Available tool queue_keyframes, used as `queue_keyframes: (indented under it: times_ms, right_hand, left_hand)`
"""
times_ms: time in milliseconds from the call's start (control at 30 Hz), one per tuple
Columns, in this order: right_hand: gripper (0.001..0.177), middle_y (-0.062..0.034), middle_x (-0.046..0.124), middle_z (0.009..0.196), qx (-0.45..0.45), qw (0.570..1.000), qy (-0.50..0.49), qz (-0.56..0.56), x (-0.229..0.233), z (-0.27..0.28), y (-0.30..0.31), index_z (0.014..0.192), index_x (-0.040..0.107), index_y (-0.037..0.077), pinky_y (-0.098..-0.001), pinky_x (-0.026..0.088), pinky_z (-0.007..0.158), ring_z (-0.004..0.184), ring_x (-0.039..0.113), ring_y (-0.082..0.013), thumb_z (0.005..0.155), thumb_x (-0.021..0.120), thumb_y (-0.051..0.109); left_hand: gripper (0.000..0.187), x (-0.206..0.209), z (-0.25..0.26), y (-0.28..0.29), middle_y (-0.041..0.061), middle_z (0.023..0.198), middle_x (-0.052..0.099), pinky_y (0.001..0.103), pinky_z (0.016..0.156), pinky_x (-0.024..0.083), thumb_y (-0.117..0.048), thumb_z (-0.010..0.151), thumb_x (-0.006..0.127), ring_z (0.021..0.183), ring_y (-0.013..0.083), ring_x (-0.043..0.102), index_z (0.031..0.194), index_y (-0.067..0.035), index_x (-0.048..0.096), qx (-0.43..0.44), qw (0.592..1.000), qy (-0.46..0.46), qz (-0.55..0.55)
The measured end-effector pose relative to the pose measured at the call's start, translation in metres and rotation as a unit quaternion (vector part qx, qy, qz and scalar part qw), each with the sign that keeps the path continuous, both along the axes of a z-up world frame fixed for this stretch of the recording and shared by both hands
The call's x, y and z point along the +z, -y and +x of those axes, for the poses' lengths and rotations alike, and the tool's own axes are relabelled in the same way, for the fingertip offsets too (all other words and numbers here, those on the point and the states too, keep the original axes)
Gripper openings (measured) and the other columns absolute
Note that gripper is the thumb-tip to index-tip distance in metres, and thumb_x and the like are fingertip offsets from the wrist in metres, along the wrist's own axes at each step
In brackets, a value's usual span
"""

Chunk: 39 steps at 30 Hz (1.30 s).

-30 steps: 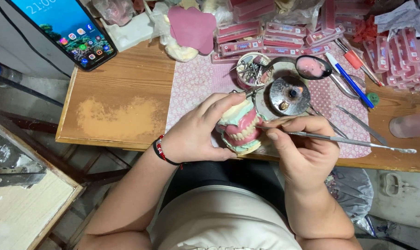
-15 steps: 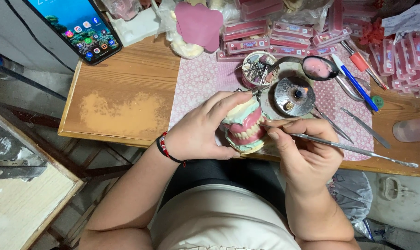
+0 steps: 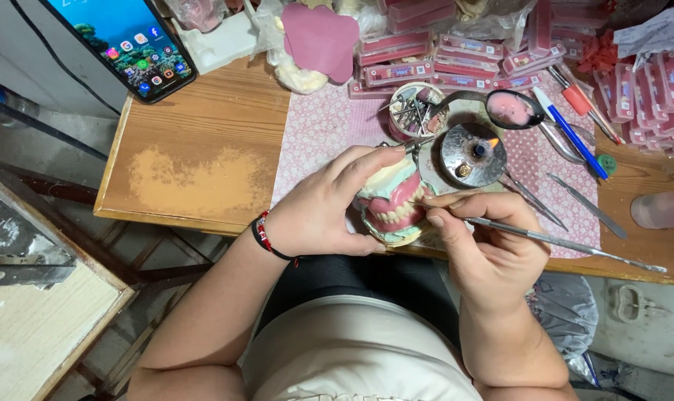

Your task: Refining and cleaning a dental prosthesis model using liquid and hand tools at a laboratory bench.

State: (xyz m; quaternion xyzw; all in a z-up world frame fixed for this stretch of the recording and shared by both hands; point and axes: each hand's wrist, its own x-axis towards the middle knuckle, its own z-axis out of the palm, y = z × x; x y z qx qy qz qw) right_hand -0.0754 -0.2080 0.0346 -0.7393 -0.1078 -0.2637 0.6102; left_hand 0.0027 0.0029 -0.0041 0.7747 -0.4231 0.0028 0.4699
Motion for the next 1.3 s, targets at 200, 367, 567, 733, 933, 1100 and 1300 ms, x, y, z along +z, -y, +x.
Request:
queue_keyframes:
  times_ms: [200, 367, 567, 733, 933, 1100, 1300]
  right_hand:
    - [0.020, -0.0223, 0.072, 0.100, 0.033, 0.997, -0.049, 0.043, 0.003, -0.001, 0.007, 0.101, 0.053, 0.001, -0.0333, 0.065, 0.091, 0.095, 0.076, -0.0269, 0.094, 0.071, -0.005]
    - [0.022, -0.0252, 0.072, 0.103, 0.028, 0.995, -0.051, 0.075, 0.002, 0.003, 0.007, 0.102, 0.051, 0.004, -0.0354, 0.068, 0.088, 0.097, 0.076, -0.0290, 0.095, 0.070, -0.005]
    - [0.019, -0.0255, 0.072, 0.106, 0.036, 0.997, -0.042, 0.051, 0.005, 0.001, 0.002, 0.101, 0.053, 0.001, -0.0341, 0.067, 0.088, 0.098, 0.077, -0.0289, 0.095, 0.069, -0.007]
    - [0.018, -0.0259, 0.072, 0.106, 0.038, 0.996, -0.058, 0.049, 0.006, 0.001, 0.004, 0.102, 0.053, 0.001, -0.0331, 0.067, 0.088, 0.099, 0.077, -0.0291, 0.096, 0.068, -0.006]
    - [0.018, -0.0249, 0.073, 0.104, 0.048, 0.996, -0.071, 0.039, 0.007, 0.002, 0.007, 0.101, 0.051, 0.001, -0.0323, 0.066, 0.088, 0.099, 0.076, -0.0279, 0.097, 0.067, -0.005]
    - [0.016, -0.0228, 0.073, 0.104, 0.049, 0.995, -0.086, 0.031, 0.009, 0.003, 0.010, 0.100, 0.053, 0.001, -0.0304, 0.064, 0.090, 0.099, 0.075, -0.0253, 0.097, 0.068, -0.004]
    - [0.018, -0.0214, 0.072, 0.102, 0.049, 0.993, -0.101, 0.039, 0.012, 0.006, 0.013, 0.102, 0.050, 0.003, -0.0314, 0.064, 0.088, 0.096, 0.075, -0.0250, 0.098, 0.067, -0.003]
  left_hand:
    - [0.107, 0.001, -0.001, 0.000, 0.017, 0.156, 0.043, 0.041, 0.122, 0.043, -0.031, 0.073, 0.094, 0.146, 0.0328, 0.051, 0.158, -0.011, 0.032, 0.002, 1.000, -0.004, 0.003]
    - [0.112, 0.002, -0.001, 0.000, 0.015, 0.158, 0.042, 0.040, 0.122, 0.042, -0.026, 0.068, 0.094, 0.148, 0.0317, 0.049, 0.159, -0.012, 0.032, 0.006, 1.000, -0.015, 0.015]
    - [0.108, 0.002, -0.001, -0.001, 0.015, 0.157, 0.043, 0.040, 0.121, 0.043, -0.029, 0.072, 0.094, 0.147, 0.0318, 0.050, 0.159, -0.012, 0.032, 0.005, 1.000, -0.008, 0.006]
    - [0.108, 0.003, -0.001, -0.001, 0.015, 0.156, 0.043, 0.041, 0.121, 0.043, -0.029, 0.072, 0.093, 0.147, 0.0318, 0.050, 0.159, -0.012, 0.032, 0.004, 1.000, -0.010, 0.006]
    - [0.109, 0.003, -0.001, 0.000, 0.015, 0.158, 0.042, 0.040, 0.121, 0.043, -0.028, 0.071, 0.094, 0.147, 0.0314, 0.050, 0.159, -0.013, 0.032, 0.004, 1.000, -0.012, 0.010]
    - [0.109, 0.002, -0.001, 0.000, 0.016, 0.157, 0.043, 0.041, 0.121, 0.043, -0.028, 0.071, 0.094, 0.147, 0.0322, 0.050, 0.159, -0.011, 0.031, 0.002, 1.000, -0.002, 0.007]
    - [0.111, 0.002, -0.001, 0.000, 0.015, 0.158, 0.042, 0.040, 0.120, 0.044, -0.024, 0.068, 0.093, 0.146, 0.0323, 0.050, 0.159, -0.013, 0.032, 0.003, 1.000, -0.009, 0.011]
